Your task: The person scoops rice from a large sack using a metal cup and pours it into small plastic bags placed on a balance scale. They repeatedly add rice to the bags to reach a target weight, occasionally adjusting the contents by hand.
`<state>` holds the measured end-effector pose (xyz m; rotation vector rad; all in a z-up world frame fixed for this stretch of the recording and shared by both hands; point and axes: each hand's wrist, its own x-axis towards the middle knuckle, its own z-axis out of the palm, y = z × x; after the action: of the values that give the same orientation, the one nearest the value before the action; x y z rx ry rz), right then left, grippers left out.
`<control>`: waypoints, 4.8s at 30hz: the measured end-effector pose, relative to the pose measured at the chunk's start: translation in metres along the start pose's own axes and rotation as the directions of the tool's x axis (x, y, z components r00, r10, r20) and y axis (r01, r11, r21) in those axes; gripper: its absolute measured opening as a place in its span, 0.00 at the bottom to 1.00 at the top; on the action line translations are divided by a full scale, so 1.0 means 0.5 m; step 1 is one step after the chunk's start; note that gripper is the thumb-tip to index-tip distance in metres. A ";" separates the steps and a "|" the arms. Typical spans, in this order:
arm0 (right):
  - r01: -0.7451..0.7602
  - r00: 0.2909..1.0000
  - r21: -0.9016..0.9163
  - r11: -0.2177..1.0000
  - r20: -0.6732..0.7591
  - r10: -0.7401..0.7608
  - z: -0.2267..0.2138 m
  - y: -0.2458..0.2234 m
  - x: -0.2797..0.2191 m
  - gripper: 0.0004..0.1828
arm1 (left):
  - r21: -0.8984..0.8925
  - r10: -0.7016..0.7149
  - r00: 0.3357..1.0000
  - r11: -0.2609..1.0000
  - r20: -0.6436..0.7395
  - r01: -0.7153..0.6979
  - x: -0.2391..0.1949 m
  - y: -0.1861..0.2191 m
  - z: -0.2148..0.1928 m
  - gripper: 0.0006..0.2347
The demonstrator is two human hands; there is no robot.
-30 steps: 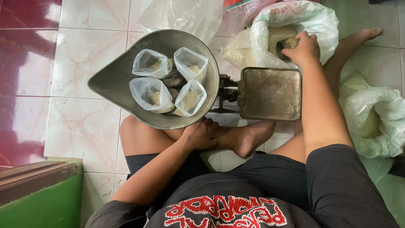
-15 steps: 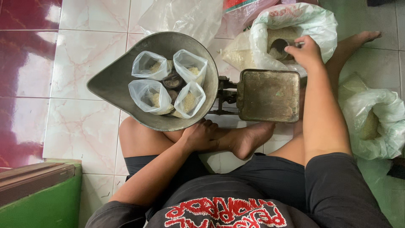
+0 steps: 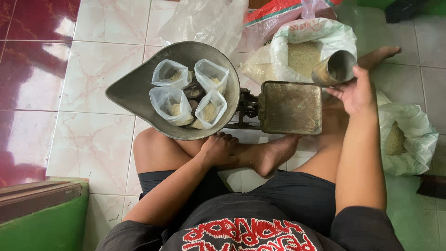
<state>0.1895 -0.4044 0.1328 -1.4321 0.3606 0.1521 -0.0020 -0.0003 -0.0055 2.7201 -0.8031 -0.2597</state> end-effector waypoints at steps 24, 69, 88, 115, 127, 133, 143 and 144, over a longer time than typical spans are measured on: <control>0.057 0.725 0.030 0.998 0.686 -0.062 0.217 0.168 -0.429 0.52 | -0.740 -0.134 0.859 0.583 -0.495 -0.335 -0.138 0.201 -0.249 0.41; 0.639 0.349 -0.768 0.044 0.238 -0.906 0.156 0.229 -0.220 0.38 | 0.630 0.368 0.678 0.755 -0.636 0.182 -0.139 -0.265 -0.558 0.22; 0.764 0.401 -0.631 0.135 0.301 -0.865 0.219 0.161 -0.323 0.28 | -0.085 -0.201 0.513 0.967 -0.835 0.240 -0.167 -0.021 -0.561 0.36; 0.114 0.911 -0.901 0.418 -0.073 -0.407 0.129 -0.038 0.111 0.35 | -0.077 0.013 0.999 0.997 -0.051 -0.017 -0.036 0.040 -0.010 0.27; -0.032 0.972 -0.989 0.141 -0.064 -0.226 0.124 0.045 0.242 0.39 | -0.039 0.048 0.998 0.998 -0.043 -0.049 -0.019 0.040 -0.006 0.27; 0.102 0.994 -0.979 0.174 0.093 -0.063 0.127 0.021 0.203 0.39 | -0.009 0.075 0.996 0.997 -0.049 -0.075 -0.011 0.041 -0.019 0.26; 0.069 0.993 -0.604 0.794 -0.033 -0.111 -0.013 0.079 0.295 0.28 | -0.010 0.026 0.983 1.000 0.181 -0.025 -0.012 0.050 -0.045 0.29; 0.072 0.992 -0.516 0.854 -0.055 -0.117 -0.025 0.081 0.298 0.25 | -0.034 0.021 0.982 0.999 0.190 -0.014 -0.013 0.051 -0.047 0.29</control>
<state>0.3142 -0.4276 0.0440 -1.9897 0.3300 0.1109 -0.0142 -0.0116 0.0256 2.6855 -0.8646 -0.5306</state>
